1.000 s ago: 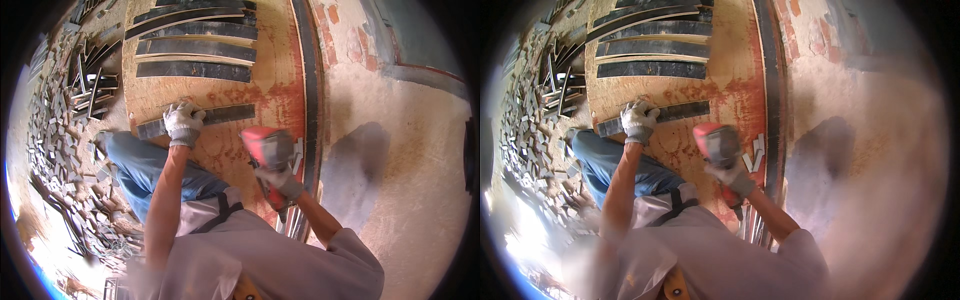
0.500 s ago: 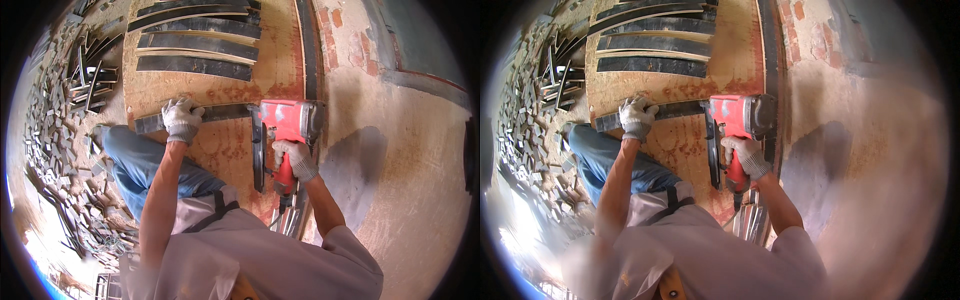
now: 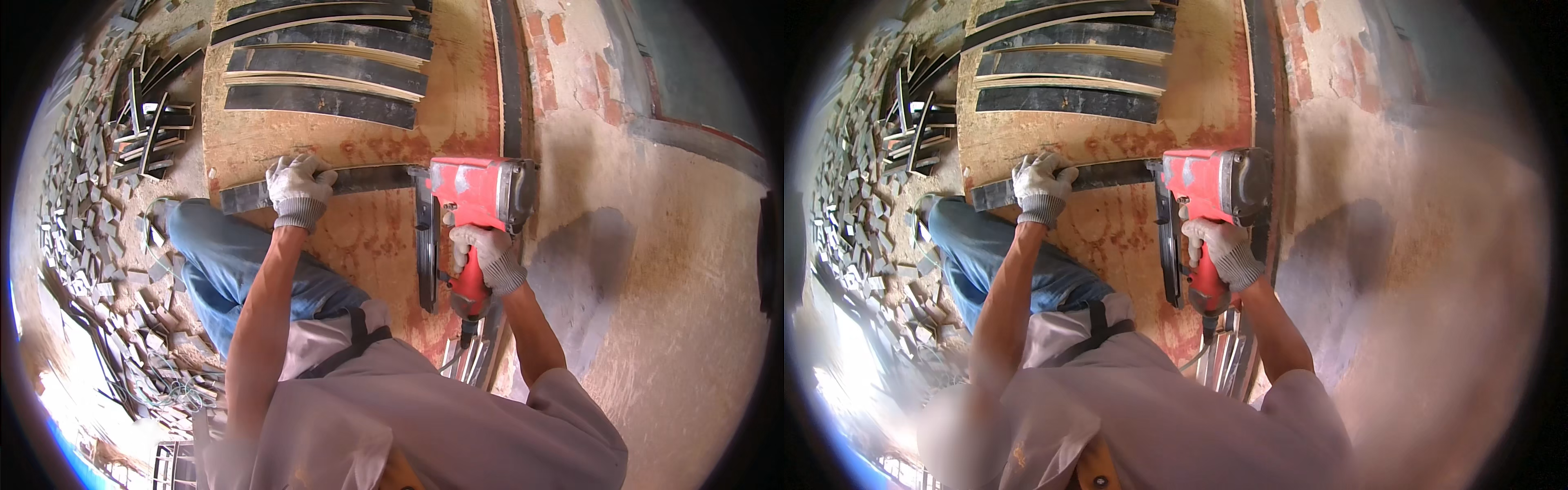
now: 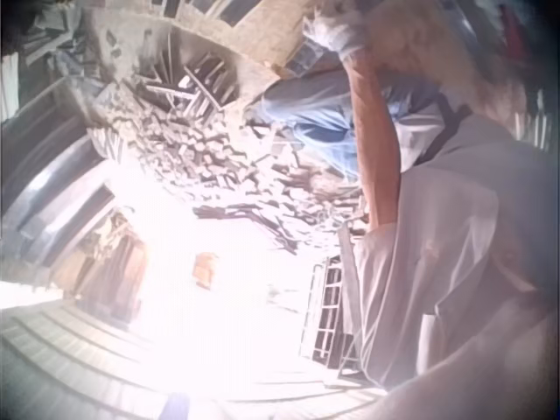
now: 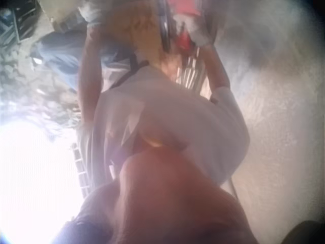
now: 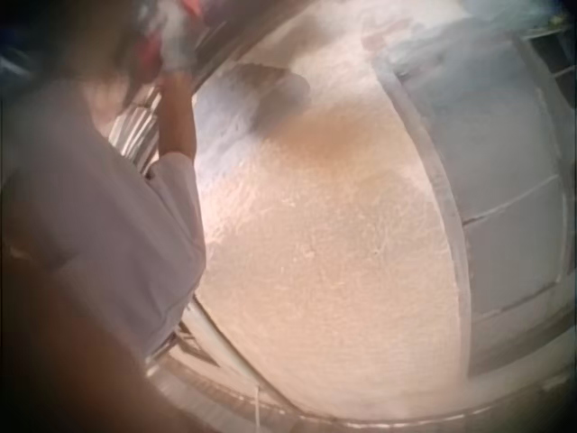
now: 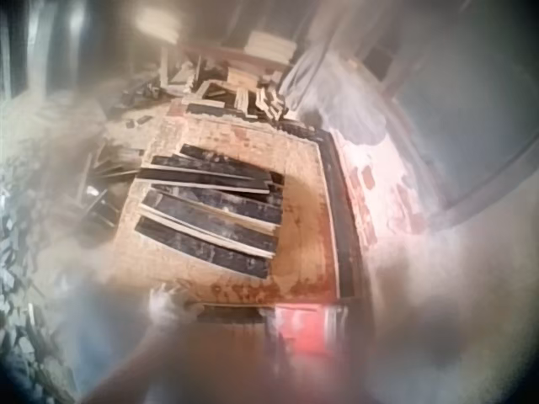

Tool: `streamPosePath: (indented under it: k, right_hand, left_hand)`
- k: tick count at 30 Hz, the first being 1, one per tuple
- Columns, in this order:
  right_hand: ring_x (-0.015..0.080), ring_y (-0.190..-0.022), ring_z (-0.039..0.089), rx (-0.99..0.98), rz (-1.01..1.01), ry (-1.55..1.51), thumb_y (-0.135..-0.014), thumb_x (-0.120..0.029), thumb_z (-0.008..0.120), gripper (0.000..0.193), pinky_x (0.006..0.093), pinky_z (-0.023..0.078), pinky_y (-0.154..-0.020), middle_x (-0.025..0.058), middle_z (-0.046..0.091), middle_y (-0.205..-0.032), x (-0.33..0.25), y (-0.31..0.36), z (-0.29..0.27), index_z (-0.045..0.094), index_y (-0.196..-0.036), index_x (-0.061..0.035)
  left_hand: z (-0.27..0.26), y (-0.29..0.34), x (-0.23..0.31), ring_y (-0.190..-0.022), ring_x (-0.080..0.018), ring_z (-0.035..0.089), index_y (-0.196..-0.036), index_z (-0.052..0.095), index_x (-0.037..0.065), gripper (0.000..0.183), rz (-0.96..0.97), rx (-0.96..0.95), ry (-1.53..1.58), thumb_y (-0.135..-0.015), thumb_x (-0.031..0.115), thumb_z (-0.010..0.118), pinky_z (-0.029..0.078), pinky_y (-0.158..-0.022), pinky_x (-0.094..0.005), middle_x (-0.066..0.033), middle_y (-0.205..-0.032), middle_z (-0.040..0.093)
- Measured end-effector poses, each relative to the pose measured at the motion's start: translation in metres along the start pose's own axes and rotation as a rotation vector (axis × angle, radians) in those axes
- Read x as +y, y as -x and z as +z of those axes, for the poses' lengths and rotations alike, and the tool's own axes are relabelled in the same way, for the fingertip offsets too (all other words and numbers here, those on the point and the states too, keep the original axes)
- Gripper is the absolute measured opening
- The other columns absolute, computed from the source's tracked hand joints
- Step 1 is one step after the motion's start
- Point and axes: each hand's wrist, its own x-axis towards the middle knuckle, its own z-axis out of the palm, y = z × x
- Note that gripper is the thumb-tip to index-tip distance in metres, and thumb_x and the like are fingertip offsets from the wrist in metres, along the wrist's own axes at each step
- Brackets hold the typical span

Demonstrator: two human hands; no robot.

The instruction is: The person sits on the floor and installs thin wooden strips onto a subfloor using a red pneumatic nail gun. They repeatedly pick up strips, align them, and fasten them in place.

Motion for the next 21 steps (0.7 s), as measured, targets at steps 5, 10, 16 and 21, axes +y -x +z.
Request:
streamPosePath:
  k: [5,10,16,21]
  right_hand:
    - [0.0181,-0.049,0.055,-0.081,0.052,0.065,-0.088,-0.011,0.062,0.018,0.0322,0.048,-0.05,0.0064,0.056,-0.058,0.005,-0.001,0.008,0.061,-0.073,-0.0026]
    - [0.0175,-0.049,0.056,-0.056,0.026,0.043,-0.088,-0.011,0.063,0.015,0.0315,0.047,-0.049,0.0063,0.057,-0.058,-0.006,-0.004,0.027,0.059,-0.077,-0.0022]
    - [0.016,-0.049,0.056,-0.072,0.042,0.013,-0.09,-0.011,0.063,0.016,0.0303,0.048,-0.051,0.0054,0.058,-0.061,-0.016,0.003,0.032,0.065,-0.098,0.0027]
    - [0.0173,-0.05,0.057,-0.23,-0.198,0.28,-0.09,-0.014,0.062,0.016,0.0313,0.048,-0.051,0.0083,0.06,-0.062,0.015,-0.011,0.028,0.061,-0.082,-0.0001]
  left_hand:
    - [0.001,0.0,0.0,-0.09,-0.0272,0.062,-0.075,0.074,0.016,0.013,0.023,0.039,0.013,-0.073,0.028,0.074,0.042,-0.092,-0.0427,-0.0031,-0.083,0.071]
    - [0.001,0.001,-0.001,-0.09,-0.027,0.062,-0.075,0.074,0.015,0.014,0.029,0.061,0.026,-0.073,0.029,0.074,0.042,-0.093,-0.043,-0.0031,-0.084,0.072]
    - [0.002,0.002,-0.002,-0.094,-0.027,0.062,-0.078,0.075,0.016,0.016,0.032,0.062,-0.02,-0.075,0.031,0.074,0.04,-0.096,-0.0426,-0.0028,-0.087,0.072]
    - [-0.001,0.001,-0.002,-0.096,-0.0272,0.062,-0.081,0.076,0.016,0.019,0.006,-0.011,0.0,-0.077,0.034,0.073,0.04,-0.097,-0.0426,-0.0033,-0.091,0.072]
